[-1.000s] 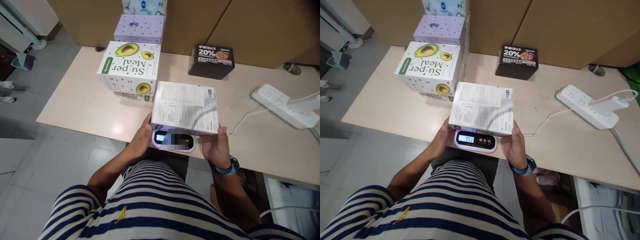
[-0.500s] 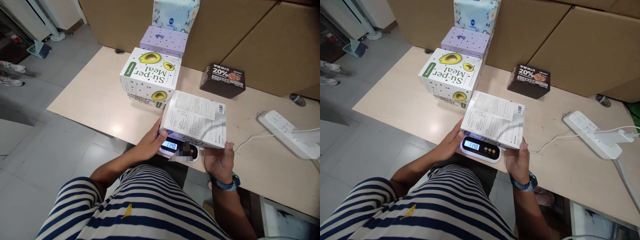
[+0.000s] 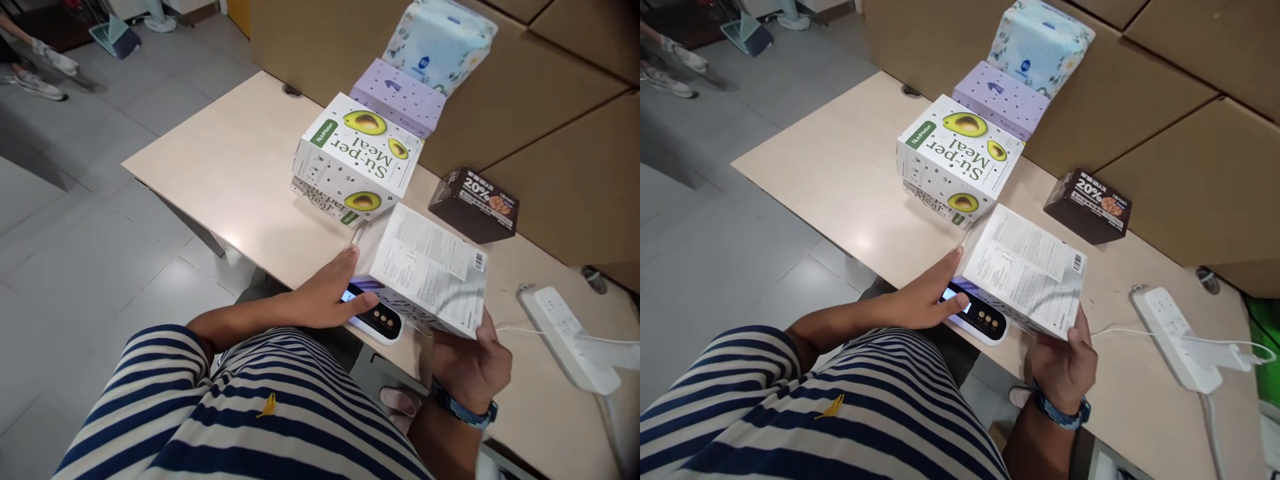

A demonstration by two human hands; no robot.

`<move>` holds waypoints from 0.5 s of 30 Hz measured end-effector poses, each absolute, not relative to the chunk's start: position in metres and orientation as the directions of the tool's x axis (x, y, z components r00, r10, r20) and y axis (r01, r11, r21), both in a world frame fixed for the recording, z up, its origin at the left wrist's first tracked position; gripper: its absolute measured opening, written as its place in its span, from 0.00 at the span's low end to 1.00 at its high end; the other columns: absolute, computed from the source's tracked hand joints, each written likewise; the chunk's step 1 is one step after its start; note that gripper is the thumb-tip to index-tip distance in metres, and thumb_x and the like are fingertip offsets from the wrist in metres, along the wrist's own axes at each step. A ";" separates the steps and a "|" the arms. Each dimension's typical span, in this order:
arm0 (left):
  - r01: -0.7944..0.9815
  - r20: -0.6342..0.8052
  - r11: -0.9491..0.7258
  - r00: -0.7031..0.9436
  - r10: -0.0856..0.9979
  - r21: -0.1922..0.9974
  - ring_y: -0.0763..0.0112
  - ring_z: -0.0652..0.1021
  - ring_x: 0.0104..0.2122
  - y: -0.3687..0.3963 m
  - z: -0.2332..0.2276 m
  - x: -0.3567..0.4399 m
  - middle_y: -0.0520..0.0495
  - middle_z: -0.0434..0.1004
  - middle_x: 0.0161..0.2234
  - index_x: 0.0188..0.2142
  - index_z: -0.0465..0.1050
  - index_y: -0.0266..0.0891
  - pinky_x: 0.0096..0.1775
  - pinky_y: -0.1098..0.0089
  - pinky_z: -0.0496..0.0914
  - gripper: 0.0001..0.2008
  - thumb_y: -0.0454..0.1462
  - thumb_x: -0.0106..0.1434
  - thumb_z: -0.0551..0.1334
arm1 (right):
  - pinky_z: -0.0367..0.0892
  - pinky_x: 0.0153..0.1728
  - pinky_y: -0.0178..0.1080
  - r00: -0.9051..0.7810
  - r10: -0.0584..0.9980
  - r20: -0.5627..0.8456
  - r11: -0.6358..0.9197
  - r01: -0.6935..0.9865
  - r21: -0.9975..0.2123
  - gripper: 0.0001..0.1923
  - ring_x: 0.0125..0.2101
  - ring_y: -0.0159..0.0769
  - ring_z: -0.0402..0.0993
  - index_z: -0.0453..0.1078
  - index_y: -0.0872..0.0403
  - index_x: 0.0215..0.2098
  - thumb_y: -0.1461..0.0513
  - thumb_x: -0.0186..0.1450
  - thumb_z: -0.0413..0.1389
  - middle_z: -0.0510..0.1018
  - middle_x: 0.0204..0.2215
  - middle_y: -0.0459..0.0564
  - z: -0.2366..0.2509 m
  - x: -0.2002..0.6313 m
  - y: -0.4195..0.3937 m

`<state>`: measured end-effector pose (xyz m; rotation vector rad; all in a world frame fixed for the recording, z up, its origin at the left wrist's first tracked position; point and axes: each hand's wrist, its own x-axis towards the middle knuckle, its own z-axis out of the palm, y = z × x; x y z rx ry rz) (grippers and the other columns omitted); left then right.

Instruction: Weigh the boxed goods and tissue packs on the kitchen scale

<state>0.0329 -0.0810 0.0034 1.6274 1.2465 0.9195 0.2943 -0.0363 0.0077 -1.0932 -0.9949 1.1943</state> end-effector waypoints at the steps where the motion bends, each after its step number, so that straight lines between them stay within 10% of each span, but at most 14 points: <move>1: 0.361 0.011 -0.109 0.264 0.965 0.926 0.46 0.44 0.82 -0.081 0.007 0.035 0.29 0.36 0.82 0.81 0.37 0.32 0.80 0.41 0.46 0.58 0.72 0.70 0.43 | 0.72 0.57 0.51 0.122 0.992 0.035 0.058 -0.198 -0.979 0.20 0.52 0.48 0.79 0.81 0.48 0.49 0.52 0.62 0.58 0.85 0.45 0.48 0.009 0.297 -0.038; 15: 0.457 -0.023 -0.110 0.277 0.961 0.883 0.52 0.38 0.82 -0.075 0.003 0.028 0.31 0.34 0.82 0.81 0.40 0.37 0.80 0.41 0.40 0.54 0.71 0.71 0.35 | 0.73 0.37 0.38 0.211 0.972 -0.100 -0.036 -0.287 -0.957 0.22 0.40 0.37 0.77 0.79 0.45 0.46 0.52 0.54 0.70 0.84 0.44 0.43 0.005 0.293 -0.021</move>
